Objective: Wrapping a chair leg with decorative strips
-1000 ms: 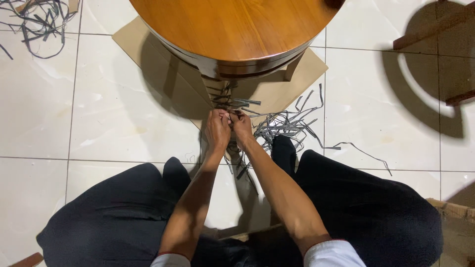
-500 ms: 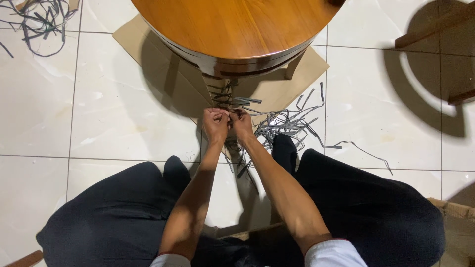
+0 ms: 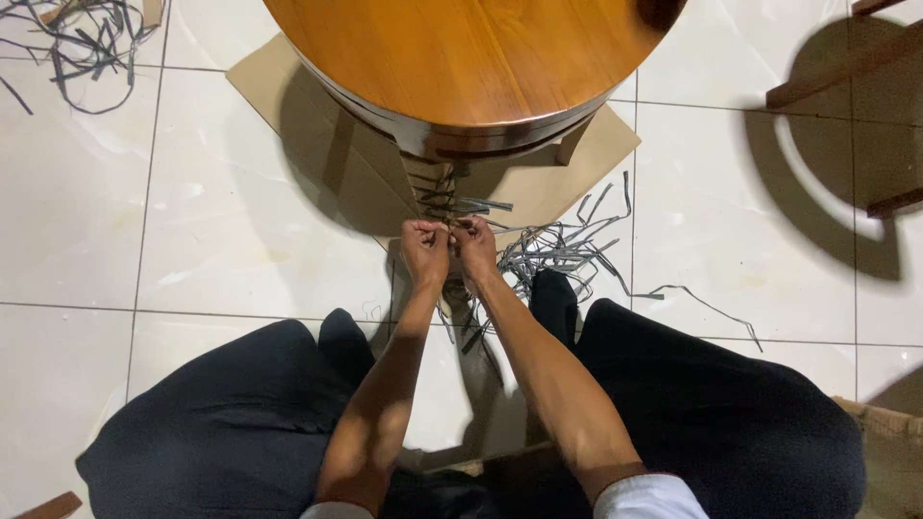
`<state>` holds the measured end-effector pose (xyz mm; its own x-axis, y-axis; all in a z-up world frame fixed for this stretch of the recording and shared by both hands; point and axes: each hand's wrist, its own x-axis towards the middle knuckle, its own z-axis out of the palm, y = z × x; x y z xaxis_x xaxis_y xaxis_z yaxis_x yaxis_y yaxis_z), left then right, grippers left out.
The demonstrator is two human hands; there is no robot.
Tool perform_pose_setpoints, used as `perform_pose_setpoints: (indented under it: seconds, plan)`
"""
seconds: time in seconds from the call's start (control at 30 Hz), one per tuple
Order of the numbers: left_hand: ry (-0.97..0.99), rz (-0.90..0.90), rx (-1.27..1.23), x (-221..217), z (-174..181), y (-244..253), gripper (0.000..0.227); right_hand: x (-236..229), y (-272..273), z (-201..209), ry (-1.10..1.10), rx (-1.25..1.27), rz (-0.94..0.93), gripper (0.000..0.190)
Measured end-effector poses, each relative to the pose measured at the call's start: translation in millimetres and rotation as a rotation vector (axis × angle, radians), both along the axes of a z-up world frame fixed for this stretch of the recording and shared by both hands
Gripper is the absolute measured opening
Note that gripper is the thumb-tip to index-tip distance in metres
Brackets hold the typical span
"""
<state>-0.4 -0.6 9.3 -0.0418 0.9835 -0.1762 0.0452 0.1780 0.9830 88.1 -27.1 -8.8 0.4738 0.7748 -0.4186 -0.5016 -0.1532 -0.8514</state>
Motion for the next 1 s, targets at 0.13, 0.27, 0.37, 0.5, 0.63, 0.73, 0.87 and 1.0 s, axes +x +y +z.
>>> perform_pose_setpoints:
  seconds: [0.13,0.27,0.37,0.5,0.63,0.73,0.87,1.0]
  plan:
    - [0.137,-0.054,0.037,2,24,-10,0.002,6,-1,-5,0.024,-0.027,0.046,0.009]
    - [0.365,-0.036,0.127,2,41,-19,0.009,19,6,-49,-0.197,-0.02,0.149,0.008]
    - [0.439,-0.051,0.165,4,29,-18,0.014,23,9,-42,-0.295,-0.038,0.168,0.009]
    - [0.325,-0.076,0.189,-1,16,-9,0.013,19,9,-41,-0.269,-0.03,0.172,0.022]
    - [0.323,-0.094,0.082,-6,12,2,0.011,14,6,2,-0.245,-0.039,0.149,0.012]
    - [0.393,-0.115,-0.005,-6,-7,7,0.012,10,6,4,-0.173,-0.078,0.103,0.008]
    - [0.382,-0.015,-0.085,-5,-39,12,0.012,21,15,-27,-0.32,-0.16,0.161,0.006]
    - [0.341,0.037,-0.071,-7,-24,14,0.022,21,9,-6,-0.325,-0.181,0.084,0.018]
